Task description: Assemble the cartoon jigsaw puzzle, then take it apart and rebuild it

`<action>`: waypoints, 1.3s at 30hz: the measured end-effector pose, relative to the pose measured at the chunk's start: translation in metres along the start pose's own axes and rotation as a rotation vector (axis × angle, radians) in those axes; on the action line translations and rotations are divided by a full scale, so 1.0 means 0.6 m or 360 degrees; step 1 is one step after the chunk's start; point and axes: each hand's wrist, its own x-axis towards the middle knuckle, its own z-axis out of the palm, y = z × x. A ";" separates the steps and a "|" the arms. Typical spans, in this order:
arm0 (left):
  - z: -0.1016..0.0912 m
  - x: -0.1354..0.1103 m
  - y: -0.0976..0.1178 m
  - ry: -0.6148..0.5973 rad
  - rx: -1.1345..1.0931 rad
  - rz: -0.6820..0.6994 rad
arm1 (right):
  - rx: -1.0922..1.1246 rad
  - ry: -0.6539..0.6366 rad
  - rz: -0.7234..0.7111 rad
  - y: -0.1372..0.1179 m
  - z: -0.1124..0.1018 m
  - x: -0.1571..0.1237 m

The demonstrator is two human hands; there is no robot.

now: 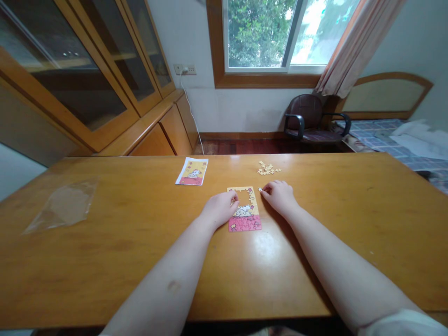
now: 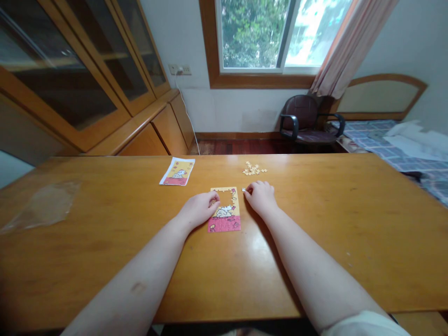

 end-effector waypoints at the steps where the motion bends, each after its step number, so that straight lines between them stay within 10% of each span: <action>1: 0.000 0.000 0.000 0.0003 0.0002 0.0001 | 0.0000 -0.0009 0.0000 -0.002 0.000 0.000; 39: -0.002 -0.002 0.002 0.0002 0.0003 -0.0006 | 0.0178 -0.0280 -0.0174 -0.002 -0.011 -0.003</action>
